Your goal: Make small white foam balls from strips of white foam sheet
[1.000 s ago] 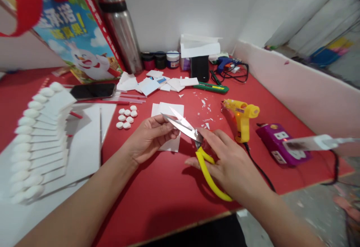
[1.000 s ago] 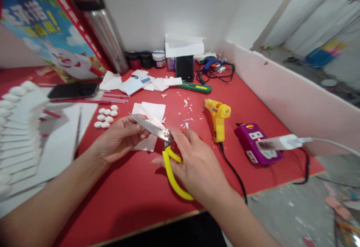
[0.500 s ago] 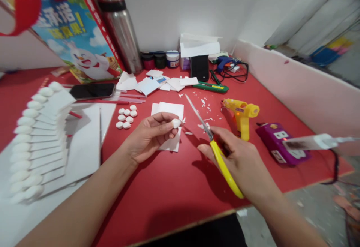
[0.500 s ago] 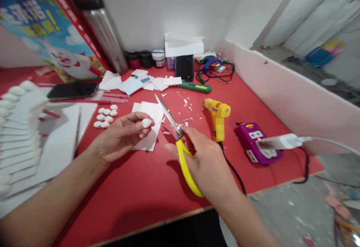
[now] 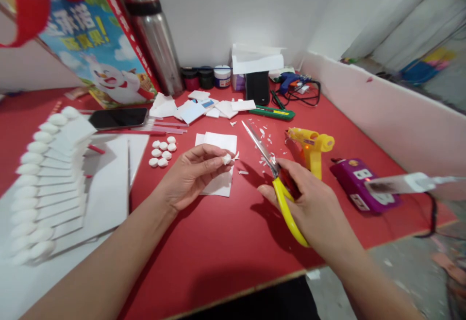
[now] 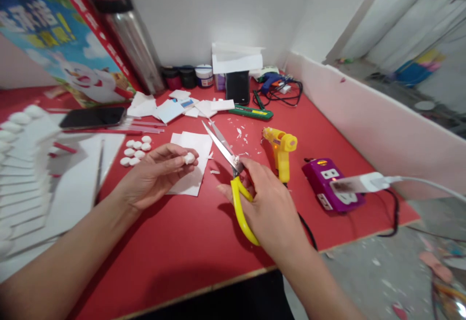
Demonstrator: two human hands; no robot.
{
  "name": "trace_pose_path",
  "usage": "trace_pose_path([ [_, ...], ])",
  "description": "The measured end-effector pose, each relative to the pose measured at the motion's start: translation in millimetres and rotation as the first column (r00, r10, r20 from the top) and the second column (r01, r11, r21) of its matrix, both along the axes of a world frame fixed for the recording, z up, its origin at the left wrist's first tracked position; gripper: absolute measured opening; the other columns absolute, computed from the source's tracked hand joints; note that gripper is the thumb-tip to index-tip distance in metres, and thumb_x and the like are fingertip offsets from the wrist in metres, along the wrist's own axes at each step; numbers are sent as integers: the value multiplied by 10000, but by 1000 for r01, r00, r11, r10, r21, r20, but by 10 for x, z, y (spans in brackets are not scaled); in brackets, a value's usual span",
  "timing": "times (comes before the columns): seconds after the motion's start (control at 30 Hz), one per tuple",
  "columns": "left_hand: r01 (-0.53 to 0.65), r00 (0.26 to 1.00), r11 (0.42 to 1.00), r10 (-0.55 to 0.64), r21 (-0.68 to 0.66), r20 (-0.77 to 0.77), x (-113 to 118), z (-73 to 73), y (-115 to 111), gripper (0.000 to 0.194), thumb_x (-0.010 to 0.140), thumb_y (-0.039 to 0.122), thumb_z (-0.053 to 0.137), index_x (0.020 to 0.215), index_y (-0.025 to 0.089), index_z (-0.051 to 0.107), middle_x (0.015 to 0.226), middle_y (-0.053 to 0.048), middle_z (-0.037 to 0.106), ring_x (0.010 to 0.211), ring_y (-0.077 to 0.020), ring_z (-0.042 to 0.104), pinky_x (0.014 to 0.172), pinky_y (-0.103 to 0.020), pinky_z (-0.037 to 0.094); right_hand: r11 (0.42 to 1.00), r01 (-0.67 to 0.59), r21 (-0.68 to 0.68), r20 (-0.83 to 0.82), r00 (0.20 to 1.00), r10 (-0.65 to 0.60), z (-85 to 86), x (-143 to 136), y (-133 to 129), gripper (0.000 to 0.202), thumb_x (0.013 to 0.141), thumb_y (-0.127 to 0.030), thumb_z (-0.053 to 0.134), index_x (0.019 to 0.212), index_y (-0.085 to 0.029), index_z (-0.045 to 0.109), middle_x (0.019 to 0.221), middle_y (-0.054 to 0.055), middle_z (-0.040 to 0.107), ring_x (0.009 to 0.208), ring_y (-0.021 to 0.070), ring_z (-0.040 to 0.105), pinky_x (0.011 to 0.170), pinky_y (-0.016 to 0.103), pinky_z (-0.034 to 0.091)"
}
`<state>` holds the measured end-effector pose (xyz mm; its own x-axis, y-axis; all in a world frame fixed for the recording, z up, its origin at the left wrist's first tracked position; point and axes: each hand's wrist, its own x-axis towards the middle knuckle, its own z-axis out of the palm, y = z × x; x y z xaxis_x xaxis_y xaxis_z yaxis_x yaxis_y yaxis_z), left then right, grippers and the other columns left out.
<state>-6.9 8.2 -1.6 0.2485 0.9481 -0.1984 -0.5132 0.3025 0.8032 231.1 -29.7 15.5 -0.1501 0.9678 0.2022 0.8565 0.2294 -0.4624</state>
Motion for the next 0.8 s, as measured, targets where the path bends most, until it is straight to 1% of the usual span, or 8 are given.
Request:
trace_pose_path([
  [0.13, -59, 992, 996, 67, 74, -109, 24, -12, 7, 239, 715, 112, 863, 926, 186, 780, 934, -21, 762, 881, -102, 699, 840, -182, 560, 996, 84, -27, 95, 992, -81, -18, -64, 63, 514, 904, -498, 633, 1299, -171, 589, 1145, 145, 725, 980, 328, 712, 750, 388, 532],
  [0.2, -90, 983, 990, 106, 111, -152, 32, -25, 9, 295, 696, 109, 876, 960, 193, 776, 969, -26, 756, 933, -110, 690, 866, -187, 550, 991, 128, -34, 183, 976, -119, -19, -116, 120, 479, 903, -435, 626, 1279, -139, 594, 1066, 155, 737, 919, 337, 719, 731, 395, 522],
  [0.3, -81, 967, 977, 125, 198, -223, 35, -52, 11, 319, 710, 132, 871, 1005, 191, 766, 1049, -47, 740, 979, -131, 676, 887, -217, 545, 990, 141, -24, 334, 934, -125, -9, -195, 208, 376, 911, -364, 588, 1171, -94, 610, 912, 162, 728, 791, 321, 713, 670, 373, 492],
  [0.43, -38, 926, 927, 173, 372, -336, 29, -100, 16, 336, 772, 147, 822, 1092, 194, 731, 1116, -62, 680, 990, -146, 647, 915, -271, 533, 993, 116, -33, 526, 847, -81, 29, -285, 298, 234, 933, -303, 524, 1014, -102, 615, 863, 173, 711, 712, 286, 707, 595, 330, 432],
  [0.57, 16, 827, 819, 311, 573, -468, 27, -138, 23, 333, 823, 142, 761, 1148, 187, 699, 1143, -77, 607, 980, -161, 631, 941, -326, 517, 992, 60, -109, 654, 756, 26, 154, -355, 350, 252, 963, -310, 492, 959, -108, 643, 849, 186, 716, 687, 283, 714, 517, 317, 351],
  [0.7, 59, 723, 728, 440, 683, -532, 18, -135, 20, 283, 847, 144, 734, 1125, 186, 693, 1159, -84, 597, 1018, -176, 626, 928, -329, 514, 970, 1, -244, 689, 704, 173, 373, -383, 359, 200, 914, -304, 625, 941, -118, 693, 850, 180, 725, 737, 298, 718, 508, 317, 337],
  [0.77, 80, 655, 708, 493, 701, -573, 6, -111, 14, 202, 856, 154, 727, 1056, 175, 707, 1158, -93, 619, 1064, -192, 625, 937, -331, 509, 967, -69, -247, 656, 722, 219, 459, -387, 374, 163, 907, -277, 646, 906, -125, 705, 825, 165, 722, 737, 297, 710, 527, 325, 359],
  [0.8, 92, 621, 702, 514, 706, -592, -2, -96, 10, 163, 862, 161, 723, 1024, 170, 713, 1158, -98, 629, 1084, -199, 626, 945, -334, 505, 970, -110, -218, 607, 763, 223, 481, -393, 395, 159, 920, -263, 630, 896, -126, 709, 825, 159, 724, 745, 291, 708, 548, 330, 381],
])
